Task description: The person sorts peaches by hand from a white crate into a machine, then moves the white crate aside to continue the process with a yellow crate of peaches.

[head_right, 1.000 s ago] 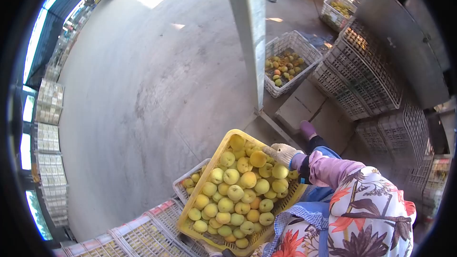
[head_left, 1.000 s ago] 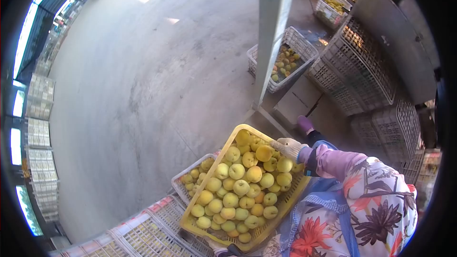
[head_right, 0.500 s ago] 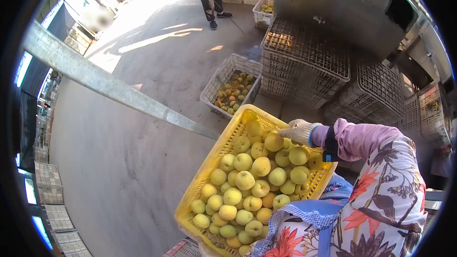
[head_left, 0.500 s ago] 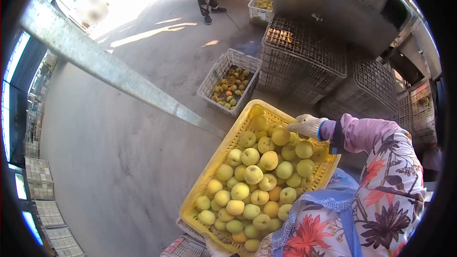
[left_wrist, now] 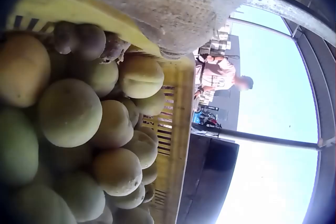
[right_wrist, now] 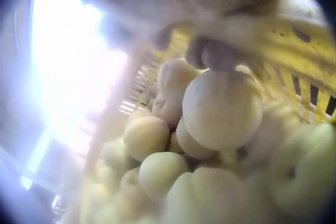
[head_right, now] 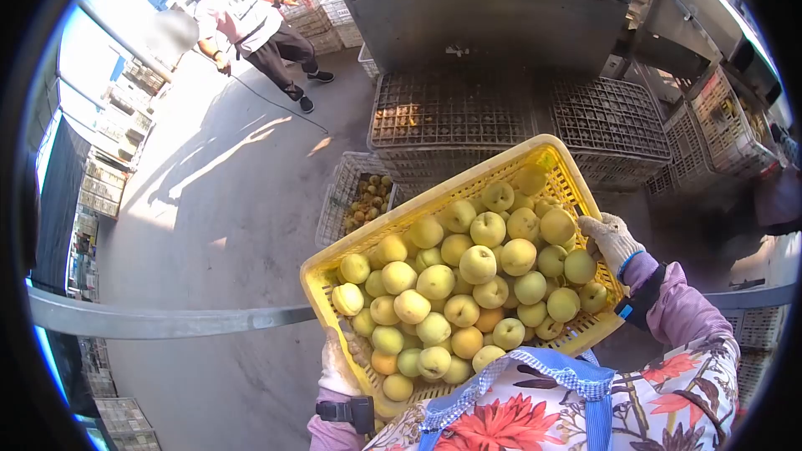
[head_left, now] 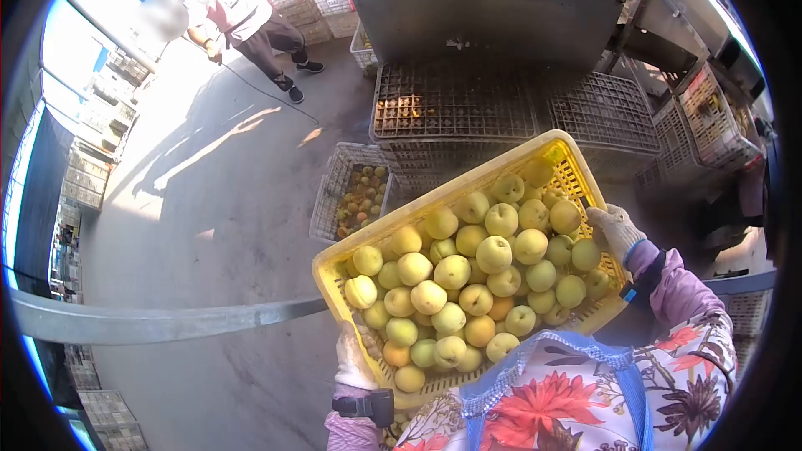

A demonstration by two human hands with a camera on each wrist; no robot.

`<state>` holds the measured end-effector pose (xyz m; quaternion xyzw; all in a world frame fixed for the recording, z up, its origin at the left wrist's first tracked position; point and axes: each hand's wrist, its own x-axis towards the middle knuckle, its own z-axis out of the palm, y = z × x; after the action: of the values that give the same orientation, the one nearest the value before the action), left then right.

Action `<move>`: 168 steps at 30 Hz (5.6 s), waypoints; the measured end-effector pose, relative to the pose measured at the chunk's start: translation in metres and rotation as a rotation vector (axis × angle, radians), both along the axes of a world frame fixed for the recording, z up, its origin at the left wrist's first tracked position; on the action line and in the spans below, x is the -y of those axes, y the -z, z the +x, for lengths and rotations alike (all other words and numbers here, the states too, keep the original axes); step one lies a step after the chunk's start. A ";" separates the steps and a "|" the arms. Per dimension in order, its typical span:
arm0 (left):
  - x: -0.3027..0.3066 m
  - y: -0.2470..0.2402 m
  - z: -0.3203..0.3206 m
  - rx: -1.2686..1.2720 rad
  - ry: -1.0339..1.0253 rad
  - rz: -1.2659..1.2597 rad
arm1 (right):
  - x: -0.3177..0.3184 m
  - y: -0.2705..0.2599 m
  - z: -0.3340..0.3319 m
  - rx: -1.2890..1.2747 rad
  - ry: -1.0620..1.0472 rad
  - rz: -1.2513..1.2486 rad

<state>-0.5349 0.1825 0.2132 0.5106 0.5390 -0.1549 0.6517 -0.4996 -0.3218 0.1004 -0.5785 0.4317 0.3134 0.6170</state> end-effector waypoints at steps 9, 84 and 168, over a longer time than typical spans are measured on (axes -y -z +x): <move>0.061 -0.049 0.147 0.043 0.227 0.261 | 0.044 0.002 0.050 -0.012 0.295 0.078; 0.070 0.064 0.419 0.658 0.145 -0.677 | -0.257 -0.030 0.495 0.990 -0.544 -1.092; 0.056 0.034 0.371 0.547 0.085 -1.157 | -0.255 -0.149 0.477 0.940 -0.401 -0.693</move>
<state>-0.1642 0.1267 0.1788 0.1185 0.1620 -0.3106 0.9291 -0.0225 -0.0665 0.2498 -0.8914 0.0733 -0.0236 0.4465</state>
